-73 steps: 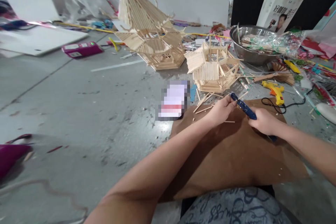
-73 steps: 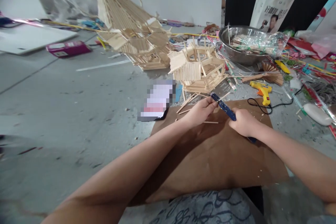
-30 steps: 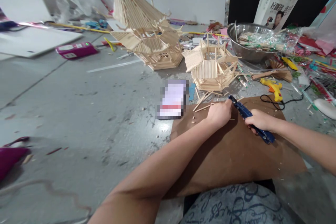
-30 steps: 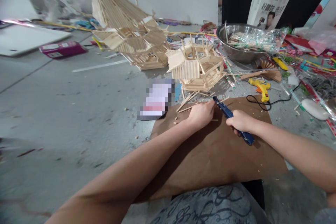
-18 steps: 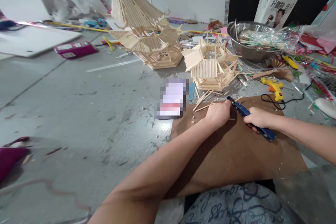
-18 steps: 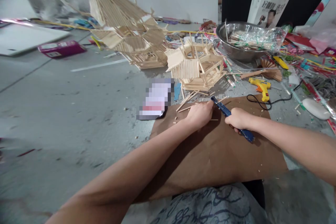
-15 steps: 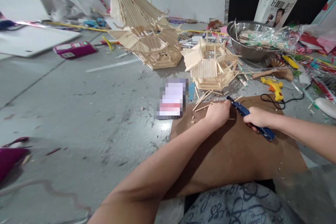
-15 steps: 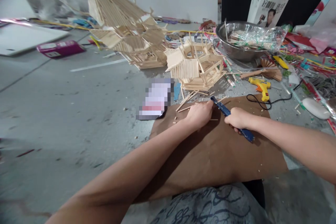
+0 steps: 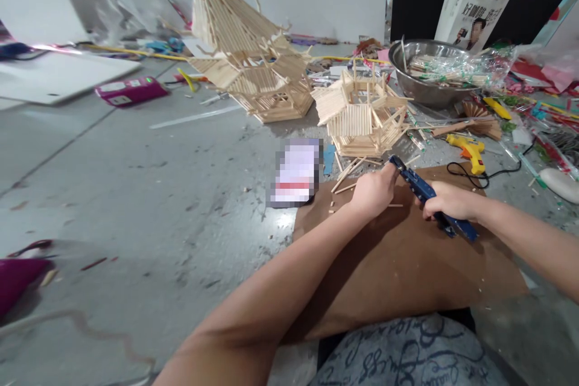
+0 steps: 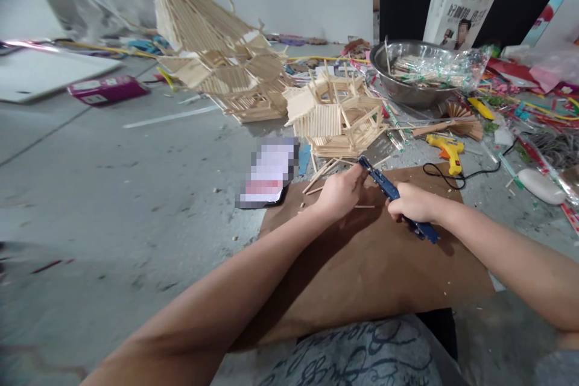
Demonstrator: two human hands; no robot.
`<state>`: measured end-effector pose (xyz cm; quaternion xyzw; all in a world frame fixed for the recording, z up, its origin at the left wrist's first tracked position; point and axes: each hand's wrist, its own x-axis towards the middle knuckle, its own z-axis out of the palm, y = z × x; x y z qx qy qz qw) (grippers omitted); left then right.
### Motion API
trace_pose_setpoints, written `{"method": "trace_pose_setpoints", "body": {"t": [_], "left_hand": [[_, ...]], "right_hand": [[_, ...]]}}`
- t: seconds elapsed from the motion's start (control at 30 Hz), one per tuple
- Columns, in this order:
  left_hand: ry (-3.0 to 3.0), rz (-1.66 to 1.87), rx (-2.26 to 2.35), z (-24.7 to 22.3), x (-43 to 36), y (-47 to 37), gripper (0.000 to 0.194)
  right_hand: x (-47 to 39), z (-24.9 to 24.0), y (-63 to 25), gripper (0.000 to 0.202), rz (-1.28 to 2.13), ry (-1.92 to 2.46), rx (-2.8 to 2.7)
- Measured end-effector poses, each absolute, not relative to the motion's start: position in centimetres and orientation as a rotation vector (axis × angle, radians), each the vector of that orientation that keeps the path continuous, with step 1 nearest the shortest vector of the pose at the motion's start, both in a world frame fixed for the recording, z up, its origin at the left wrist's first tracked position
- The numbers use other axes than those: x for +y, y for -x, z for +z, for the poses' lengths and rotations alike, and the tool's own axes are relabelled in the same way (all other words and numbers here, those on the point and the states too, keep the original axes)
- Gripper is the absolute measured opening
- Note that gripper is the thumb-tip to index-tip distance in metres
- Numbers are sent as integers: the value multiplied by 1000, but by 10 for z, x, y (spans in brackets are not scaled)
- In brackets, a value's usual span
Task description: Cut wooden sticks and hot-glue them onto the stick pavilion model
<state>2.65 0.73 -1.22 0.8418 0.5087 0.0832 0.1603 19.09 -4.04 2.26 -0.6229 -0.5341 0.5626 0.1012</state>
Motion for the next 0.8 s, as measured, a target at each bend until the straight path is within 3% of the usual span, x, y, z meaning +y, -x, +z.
{"method": "trace_pose_setpoints", "body": {"t": [0.23,0.5,0.6,0.73,0.8], "left_hand": [[-2405,472,1396,-14,8,-23,27],[-1956,795,1289,-9,22,-15,27],[-1871,890,1194,-12,25,-13,27],[-1726,1008,1149,-21,29,-13,28],[-1663,1052,1146,-25,31,-13,28]], "right_hand": [[-33,37,-196,31,1826,1634,-1473],[-29,50,-201,21,1559,1787,-1761],[-30,50,-205,29,1274,1946,-1956],[-30,33,-208,54,518,2169,-2251],[-30,18,-205,63,307,2248,-2349]]}}
